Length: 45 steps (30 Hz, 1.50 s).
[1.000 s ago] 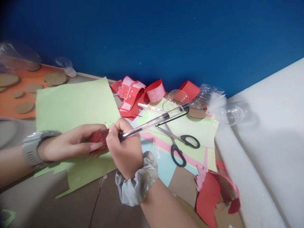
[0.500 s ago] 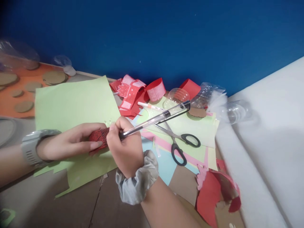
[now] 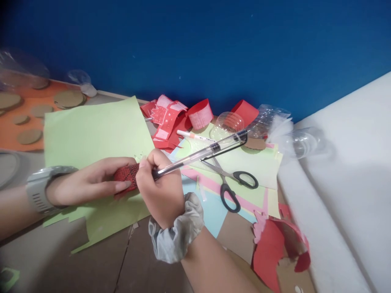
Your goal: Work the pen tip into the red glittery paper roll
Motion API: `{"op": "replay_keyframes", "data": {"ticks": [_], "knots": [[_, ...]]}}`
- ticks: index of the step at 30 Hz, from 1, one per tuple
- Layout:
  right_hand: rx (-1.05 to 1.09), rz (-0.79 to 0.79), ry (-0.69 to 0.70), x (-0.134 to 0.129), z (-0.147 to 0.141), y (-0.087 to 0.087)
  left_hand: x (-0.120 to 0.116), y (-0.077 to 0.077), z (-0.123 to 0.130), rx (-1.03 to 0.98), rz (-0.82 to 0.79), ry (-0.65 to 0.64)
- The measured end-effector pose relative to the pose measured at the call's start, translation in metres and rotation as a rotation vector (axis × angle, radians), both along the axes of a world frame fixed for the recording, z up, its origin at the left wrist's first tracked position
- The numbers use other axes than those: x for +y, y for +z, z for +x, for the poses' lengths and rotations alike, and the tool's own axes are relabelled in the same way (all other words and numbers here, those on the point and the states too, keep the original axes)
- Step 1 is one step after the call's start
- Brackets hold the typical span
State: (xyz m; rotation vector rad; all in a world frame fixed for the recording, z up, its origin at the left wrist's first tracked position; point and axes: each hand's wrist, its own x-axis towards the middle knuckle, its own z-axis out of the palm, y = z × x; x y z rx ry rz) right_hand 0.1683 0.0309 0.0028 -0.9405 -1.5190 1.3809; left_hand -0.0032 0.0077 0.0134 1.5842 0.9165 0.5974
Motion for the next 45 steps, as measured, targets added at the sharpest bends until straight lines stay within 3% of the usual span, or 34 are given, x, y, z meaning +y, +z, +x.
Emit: {"op": "replay_keyframes", "data": {"ticks": [13,28,45], "knots": [[0.0,-0.023,-0.002,-0.0006,-0.0002,0.0026,-0.0034,-0.0001,0.0039,-0.059,-0.023,0.064],[0.002,-0.031,-0.001,-0.0008,-0.0012,0.0012,-0.0023,0.0024,0.0028,-0.029,-0.023,0.029],[-0.059,0.029,-0.006,-0.0008,-0.0006,0.0022,-0.0029,0.0022,0.0035,-0.007,-0.042,0.074]]}}
